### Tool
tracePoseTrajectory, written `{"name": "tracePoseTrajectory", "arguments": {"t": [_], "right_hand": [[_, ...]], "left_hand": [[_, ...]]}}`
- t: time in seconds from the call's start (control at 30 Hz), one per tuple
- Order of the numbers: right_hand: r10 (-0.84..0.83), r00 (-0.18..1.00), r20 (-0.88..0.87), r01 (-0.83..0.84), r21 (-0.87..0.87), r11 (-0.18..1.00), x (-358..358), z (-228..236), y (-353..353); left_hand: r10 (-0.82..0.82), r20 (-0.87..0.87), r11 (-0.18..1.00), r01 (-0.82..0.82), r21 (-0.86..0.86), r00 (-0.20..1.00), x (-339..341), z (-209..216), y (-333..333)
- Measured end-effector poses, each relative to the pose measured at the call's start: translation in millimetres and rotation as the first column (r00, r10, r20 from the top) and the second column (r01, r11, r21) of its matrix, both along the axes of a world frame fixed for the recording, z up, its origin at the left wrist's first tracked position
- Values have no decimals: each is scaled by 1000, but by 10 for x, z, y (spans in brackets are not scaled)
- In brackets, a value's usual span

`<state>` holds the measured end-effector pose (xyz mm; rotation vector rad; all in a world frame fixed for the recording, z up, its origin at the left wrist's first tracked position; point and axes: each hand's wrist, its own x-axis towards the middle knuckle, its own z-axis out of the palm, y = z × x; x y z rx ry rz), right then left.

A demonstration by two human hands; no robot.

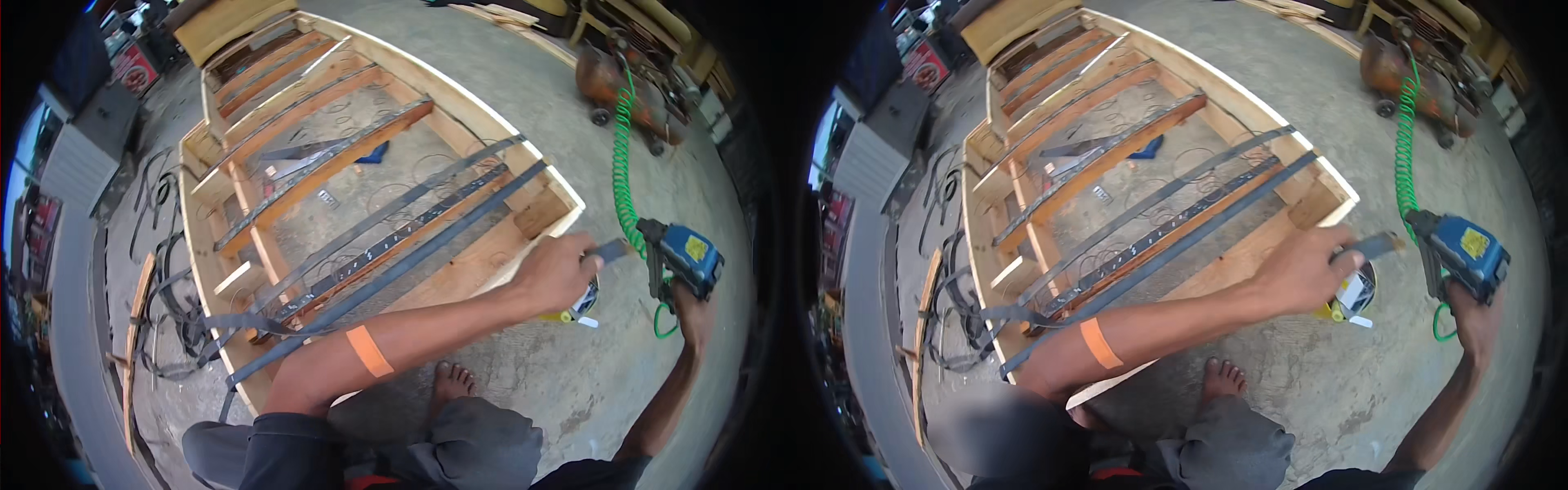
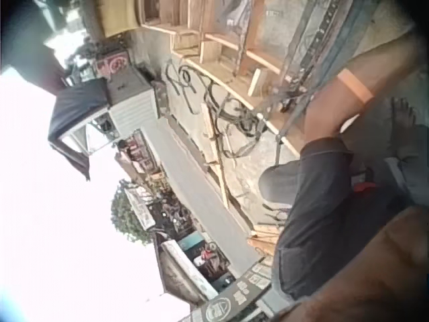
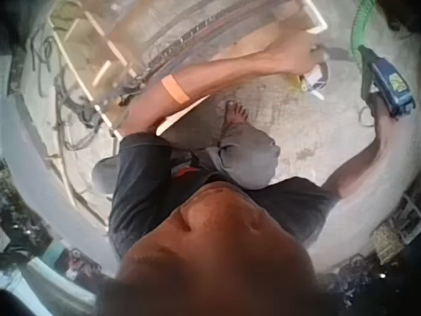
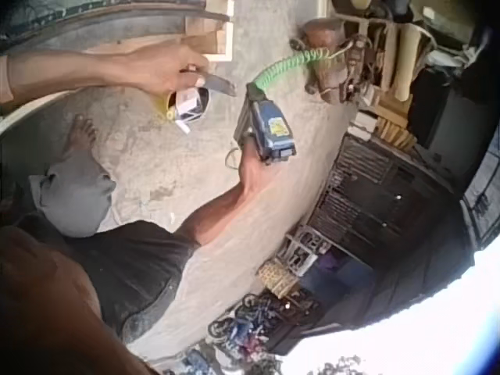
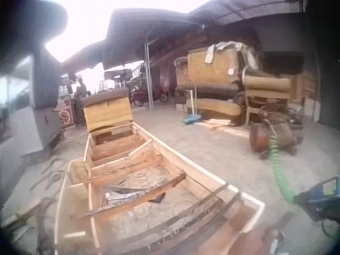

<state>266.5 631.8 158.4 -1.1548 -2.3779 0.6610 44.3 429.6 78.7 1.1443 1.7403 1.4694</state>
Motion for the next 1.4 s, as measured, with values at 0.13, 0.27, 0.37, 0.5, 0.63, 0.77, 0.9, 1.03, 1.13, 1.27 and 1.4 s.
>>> {"name": "tracePoseTrajectory", "arguments": {"t": [0.13, 0.27, 0.37, 0.5, 0.63, 0.77, 0.9, 1.03, 1.13, 1.27, 1.4], "right_hand": [[222, 975, -20, -216, 161, 963, -450, 172, 187], [280, 942, 185, -300, 89, 950, -530, 31, 614], [349, 893, 283, -381, 64, 922, -806, -159, 814], [394, 866, 309, -424, 34, 905, -1216, -373, 1040], [462, 822, 334, -486, -13, 874, -1549, -501, 1223], [502, 777, 380, -530, -38, 847, -1822, -549, 1291], [493, 768, 408, -534, -17, 845, -1963, -618, 1386], [617, 733, 287, -572, -232, 787, -2070, -749, 1591], [643, 691, 331, -575, -287, 766, -2101, -742, 1642], [648, 639, 414, -600, -258, 757, -2184, -580, 1485], [584, 652, 484, -571, -193, 798, -2218, -577, 1470]], "left_hand": [[217, 8, 946, -208, -247, 976, -365, -765, 710], [374, -99, 875, -386, -293, 922, -332, -756, 987], [407, -149, 840, -433, -326, 901, -475, -989, 1071], [430, -122, 857, -447, -257, 894, -418, -1047, 1141], [456, -148, 842, -479, -248, 878, -412, -1010, 1213], [490, -112, 839, -502, -209, 865, -470, -1069, 1263], [483, -128, 834, -500, -234, 866, -467, -1048, 1287], [487, -102, 842, -498, -209, 867, -451, -1076, 1274], [478, -78, 844, -482, -236, 875, -438, -1016, 1236], [488, -60, 830, -484, -276, 871, -456, -1040, 1238], [483, -49, 839, -478, -260, 874, -447, -1078, 1246]]}}
